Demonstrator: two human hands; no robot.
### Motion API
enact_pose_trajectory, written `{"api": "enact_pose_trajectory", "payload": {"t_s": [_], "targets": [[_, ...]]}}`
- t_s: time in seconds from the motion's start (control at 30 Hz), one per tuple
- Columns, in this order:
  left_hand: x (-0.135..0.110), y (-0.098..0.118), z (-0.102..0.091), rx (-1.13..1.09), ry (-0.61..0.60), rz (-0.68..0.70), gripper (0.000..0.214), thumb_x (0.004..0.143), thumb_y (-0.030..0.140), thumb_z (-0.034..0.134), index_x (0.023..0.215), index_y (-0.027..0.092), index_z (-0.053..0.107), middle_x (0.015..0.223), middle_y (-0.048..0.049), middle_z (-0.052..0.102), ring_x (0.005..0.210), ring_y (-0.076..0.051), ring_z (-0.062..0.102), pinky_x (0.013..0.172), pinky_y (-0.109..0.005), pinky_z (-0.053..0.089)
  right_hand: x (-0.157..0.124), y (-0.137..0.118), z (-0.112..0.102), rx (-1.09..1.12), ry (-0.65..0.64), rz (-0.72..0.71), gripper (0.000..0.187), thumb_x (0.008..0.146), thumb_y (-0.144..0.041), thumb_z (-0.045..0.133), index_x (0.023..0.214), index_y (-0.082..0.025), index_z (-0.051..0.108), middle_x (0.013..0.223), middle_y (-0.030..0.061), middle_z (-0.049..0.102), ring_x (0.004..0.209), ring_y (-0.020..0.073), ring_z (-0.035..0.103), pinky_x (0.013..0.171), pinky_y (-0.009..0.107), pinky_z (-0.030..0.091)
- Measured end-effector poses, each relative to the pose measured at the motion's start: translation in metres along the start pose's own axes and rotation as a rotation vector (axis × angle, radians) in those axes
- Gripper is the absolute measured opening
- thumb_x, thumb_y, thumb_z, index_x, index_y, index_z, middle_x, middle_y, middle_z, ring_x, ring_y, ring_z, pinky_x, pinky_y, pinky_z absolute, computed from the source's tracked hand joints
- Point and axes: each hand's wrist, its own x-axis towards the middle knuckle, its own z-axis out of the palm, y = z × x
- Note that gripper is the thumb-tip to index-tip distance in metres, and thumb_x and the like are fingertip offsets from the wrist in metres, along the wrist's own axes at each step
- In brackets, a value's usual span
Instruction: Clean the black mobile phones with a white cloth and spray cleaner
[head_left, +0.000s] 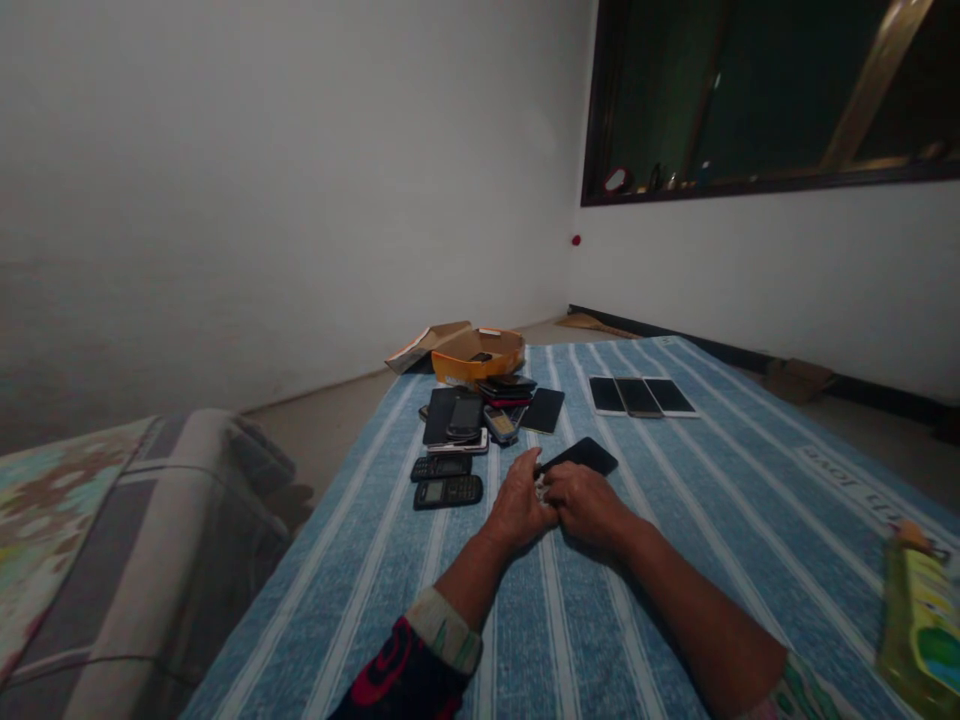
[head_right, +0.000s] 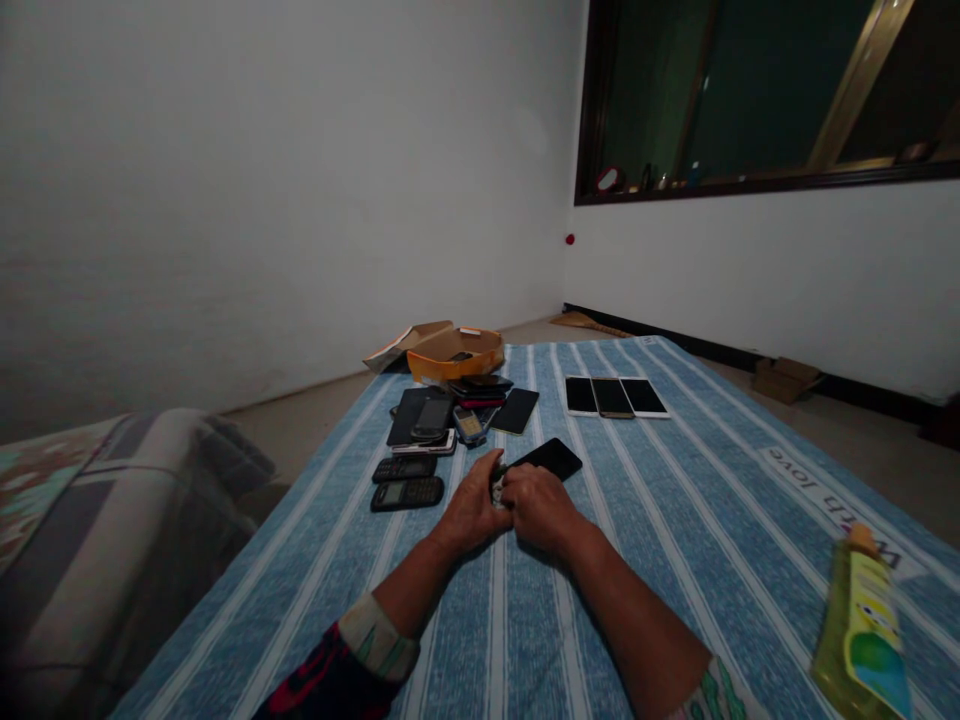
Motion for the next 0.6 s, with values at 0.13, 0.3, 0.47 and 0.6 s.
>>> {"api": "enact_pose_trajectory", "payload": {"t_s": [0.13,0.3,0.47,0.6], "targets": [[0.0,-0.002,0.001,0.022,-0.009,0.003,0.085,0.059,0.019,0.074,0.137,0.015,0.04,0.128,-0.0141,0.054,0.12,-0.033,0.053,0.106,-0.051,0.041,-0.001,-0.003,-0.002,-0.021,0.018,0.022,0.021,0.08,-0.006,0.053,0.077,-0.016,0.071,0.091,0.0066,0.067,0.091,0.0197,0.058,0.077,0.03,0.039],[-0.001,-0.005,0.002,0.07,-0.034,0.012,0.084,0.062,0.024,0.074,0.138,0.014,0.04,0.132,-0.0165,0.053,0.123,-0.034,0.051,0.107,-0.052,0.04,0.0,-0.008,-0.005,-0.038,0.0,0.033,0.021,0.079,-0.007,0.052,0.079,-0.016,0.072,0.092,0.0074,0.068,0.091,0.02,0.057,0.077,0.03,0.038],[-0.002,-0.003,0.004,0.154,-0.044,0.03,0.075,0.068,0.028,0.07,0.136,0.01,0.042,0.13,-0.0187,0.055,0.122,-0.035,0.052,0.105,-0.052,0.042,-0.003,-0.001,-0.012,-0.091,-0.018,0.098,0.018,0.077,-0.008,0.055,0.075,-0.016,0.071,0.085,0.0071,0.067,0.082,0.0192,0.057,0.07,0.03,0.037],[-0.002,0.002,0.003,0.197,-0.055,0.05,0.072,0.067,0.024,0.069,0.134,0.012,0.044,0.128,-0.0172,0.057,0.119,-0.033,0.053,0.104,-0.051,0.042,-0.009,0.01,-0.009,-0.081,0.044,0.11,0.02,0.076,-0.004,0.054,0.072,-0.016,0.069,0.083,0.0065,0.067,0.082,0.0184,0.056,0.072,0.029,0.038]]}}
